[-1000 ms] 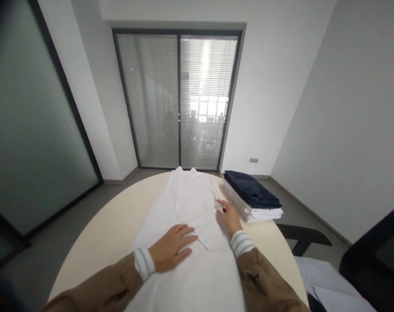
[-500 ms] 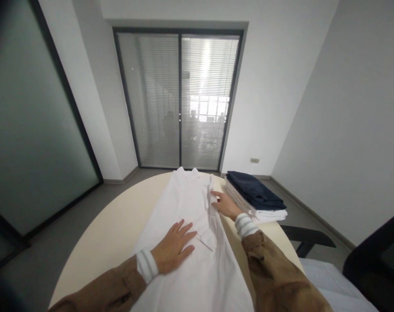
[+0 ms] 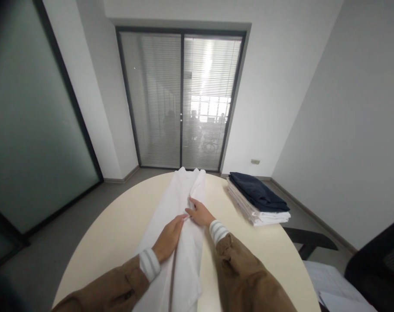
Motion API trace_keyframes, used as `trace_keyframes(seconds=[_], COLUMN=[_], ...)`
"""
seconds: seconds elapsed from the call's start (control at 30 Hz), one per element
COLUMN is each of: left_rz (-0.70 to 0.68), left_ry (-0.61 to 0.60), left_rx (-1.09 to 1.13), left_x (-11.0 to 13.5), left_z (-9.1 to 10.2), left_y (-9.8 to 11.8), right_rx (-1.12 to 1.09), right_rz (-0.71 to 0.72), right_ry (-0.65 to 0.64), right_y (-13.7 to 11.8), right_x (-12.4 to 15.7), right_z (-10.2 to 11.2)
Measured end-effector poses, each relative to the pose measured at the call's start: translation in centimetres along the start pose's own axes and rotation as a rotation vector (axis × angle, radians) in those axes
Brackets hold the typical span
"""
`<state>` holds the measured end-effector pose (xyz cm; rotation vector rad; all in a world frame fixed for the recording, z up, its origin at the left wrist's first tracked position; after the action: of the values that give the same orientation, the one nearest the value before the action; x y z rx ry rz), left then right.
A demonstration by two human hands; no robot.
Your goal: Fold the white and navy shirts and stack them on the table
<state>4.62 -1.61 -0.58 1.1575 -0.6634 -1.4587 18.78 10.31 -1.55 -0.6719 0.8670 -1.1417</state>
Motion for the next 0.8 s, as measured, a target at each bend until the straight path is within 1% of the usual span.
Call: trace_keyframes(seconds=[0.07, 0.2, 0.33, 0.5, 0.6, 0.7, 0.8], left_rz=[-0.061, -0.074, -0.094, -0.156, -0.178, -0.195, -0.175], left_ry=[-0.028, -0.054, -0.096, -0.152, -0.183, -0.196, -0.183], left_rx=[-0.113, -0.29, -0.359, -0.464, -0.524, -0.576, -0.612], left_x=[0.1, 0.4, 0.6, 0.8, 0.8, 0.8, 0.8], left_z=[-0.1, -0.2, -0.1, 0.1, 0.4, 0.7, 0.9], left_y=[0.0, -0.1, 0.5, 1.0, 1.2, 1.6, 1.9], right_rx=[-0.009, -0.026, -0.041, -0.115, -0.13, -0.162, -0.168], right_rz=[0.02, 0.018, 0.045, 0.03, 0.09, 0.133, 0.175], right_ry=[0.003, -0.013, -0.024, 0.01, 0.028, 0.002, -0.016], right_y=[0.4, 0.6, 0.5, 0.8, 1.0, 1.2, 0.9], right_x=[0.1, 0.2, 0.5, 1.3, 1.7, 2.1, 2.5], right_z=[-0.4, -0.7, -1.2, -1.9, -1.7, -1.3, -0.9])
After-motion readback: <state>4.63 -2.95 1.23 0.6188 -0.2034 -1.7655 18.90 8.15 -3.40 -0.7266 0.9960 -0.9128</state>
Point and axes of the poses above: each hand's wrist, its own x-axis away from the middle knuckle, its own z-axis out of the back of the hand, y = z × x, the point moved 3 cm from there along -x, towards the middle knuckle, and after that the axes turned 11 degrees about y, right-handed, at the moved point
